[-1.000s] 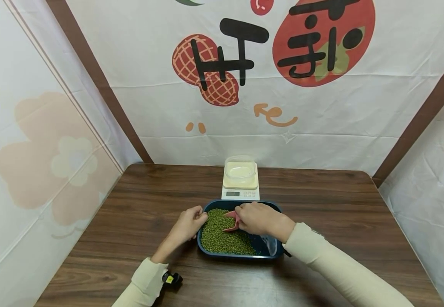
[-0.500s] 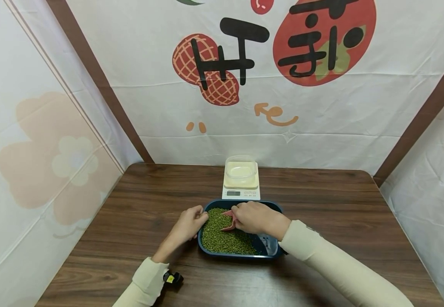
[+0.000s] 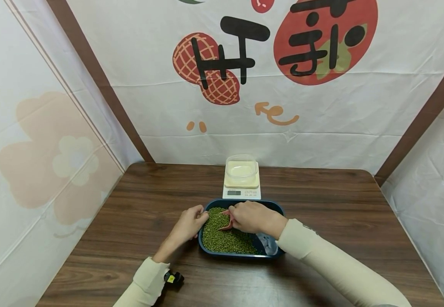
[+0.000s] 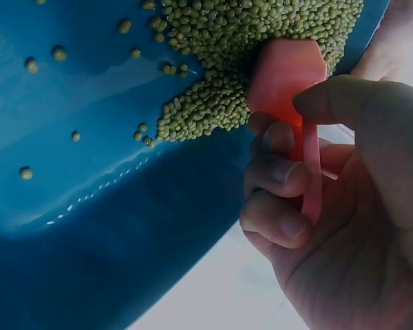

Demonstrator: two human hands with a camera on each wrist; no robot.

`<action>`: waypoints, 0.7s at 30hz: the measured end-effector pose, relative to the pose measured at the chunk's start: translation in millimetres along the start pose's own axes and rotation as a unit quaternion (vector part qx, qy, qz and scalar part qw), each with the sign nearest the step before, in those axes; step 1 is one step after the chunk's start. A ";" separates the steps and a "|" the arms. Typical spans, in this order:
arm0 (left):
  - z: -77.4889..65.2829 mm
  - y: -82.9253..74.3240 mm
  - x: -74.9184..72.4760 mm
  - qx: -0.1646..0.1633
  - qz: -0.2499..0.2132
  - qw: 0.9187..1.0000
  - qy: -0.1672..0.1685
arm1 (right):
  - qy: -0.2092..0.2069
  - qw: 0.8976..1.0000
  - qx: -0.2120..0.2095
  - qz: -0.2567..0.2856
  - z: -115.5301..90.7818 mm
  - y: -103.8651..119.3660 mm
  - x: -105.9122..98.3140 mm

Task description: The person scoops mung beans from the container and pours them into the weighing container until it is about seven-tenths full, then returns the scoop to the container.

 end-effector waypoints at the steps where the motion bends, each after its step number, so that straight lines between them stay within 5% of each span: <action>1: -0.1 -0.3 0.2 -0.001 -0.001 1.000 0.000 | 0.001 1.000 0.001 -0.001 0.5 0.4 0.3; 21: -0.3 -0.8 1.6 0.007 -0.001 1.000 -0.007 | 0.039 0.998 0.028 0.029 6.3 0.2 5.3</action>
Point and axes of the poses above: each hand's wrist, its own z-axis towards the middle knuckle, its own x-axis out of the palm, y = z × x, the point moved 3 cm from there along z, towards the middle knuckle
